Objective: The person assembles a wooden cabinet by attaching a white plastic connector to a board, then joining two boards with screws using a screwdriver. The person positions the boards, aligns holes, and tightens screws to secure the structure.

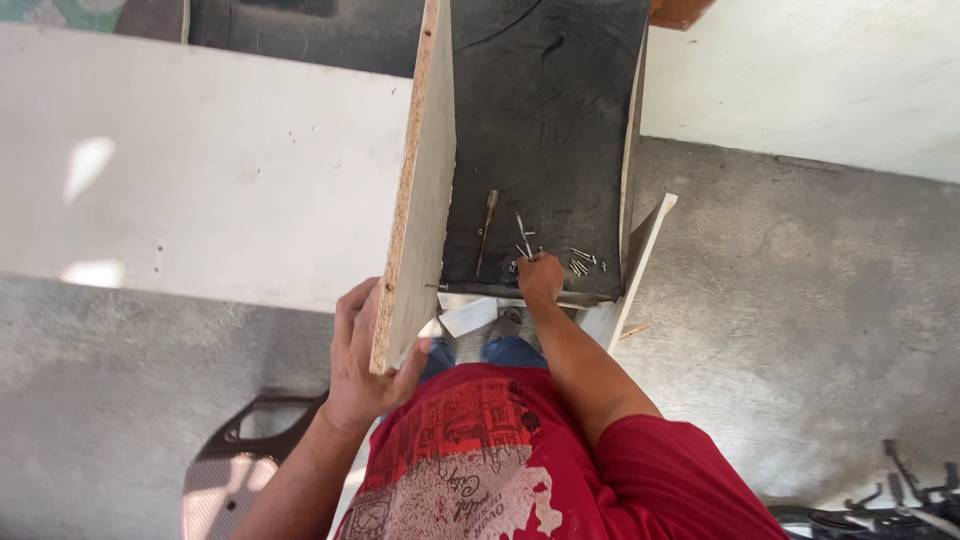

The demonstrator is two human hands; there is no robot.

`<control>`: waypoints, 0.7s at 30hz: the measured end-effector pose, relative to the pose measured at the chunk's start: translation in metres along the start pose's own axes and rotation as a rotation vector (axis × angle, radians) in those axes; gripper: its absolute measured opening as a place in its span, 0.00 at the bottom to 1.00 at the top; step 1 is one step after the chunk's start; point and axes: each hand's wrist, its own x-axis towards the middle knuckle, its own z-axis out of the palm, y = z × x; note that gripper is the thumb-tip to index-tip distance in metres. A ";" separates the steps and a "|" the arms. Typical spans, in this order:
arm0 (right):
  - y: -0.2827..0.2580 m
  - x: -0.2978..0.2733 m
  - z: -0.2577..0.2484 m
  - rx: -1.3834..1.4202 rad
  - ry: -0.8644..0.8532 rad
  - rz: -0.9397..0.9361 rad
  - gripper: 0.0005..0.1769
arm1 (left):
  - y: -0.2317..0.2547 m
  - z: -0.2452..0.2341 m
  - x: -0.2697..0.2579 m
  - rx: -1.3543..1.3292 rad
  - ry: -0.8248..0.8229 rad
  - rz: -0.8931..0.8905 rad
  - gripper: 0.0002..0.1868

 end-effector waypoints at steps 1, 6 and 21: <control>0.002 0.002 0.000 0.040 0.004 0.019 0.16 | -0.003 -0.001 0.003 0.004 -0.010 0.042 0.37; 0.013 0.009 -0.004 0.218 0.093 -0.020 0.17 | -0.022 -0.004 0.016 -0.033 -0.002 0.240 0.42; -0.082 0.002 -0.049 1.177 -0.262 -0.056 0.07 | -0.055 0.005 0.024 -0.193 -0.017 0.373 0.39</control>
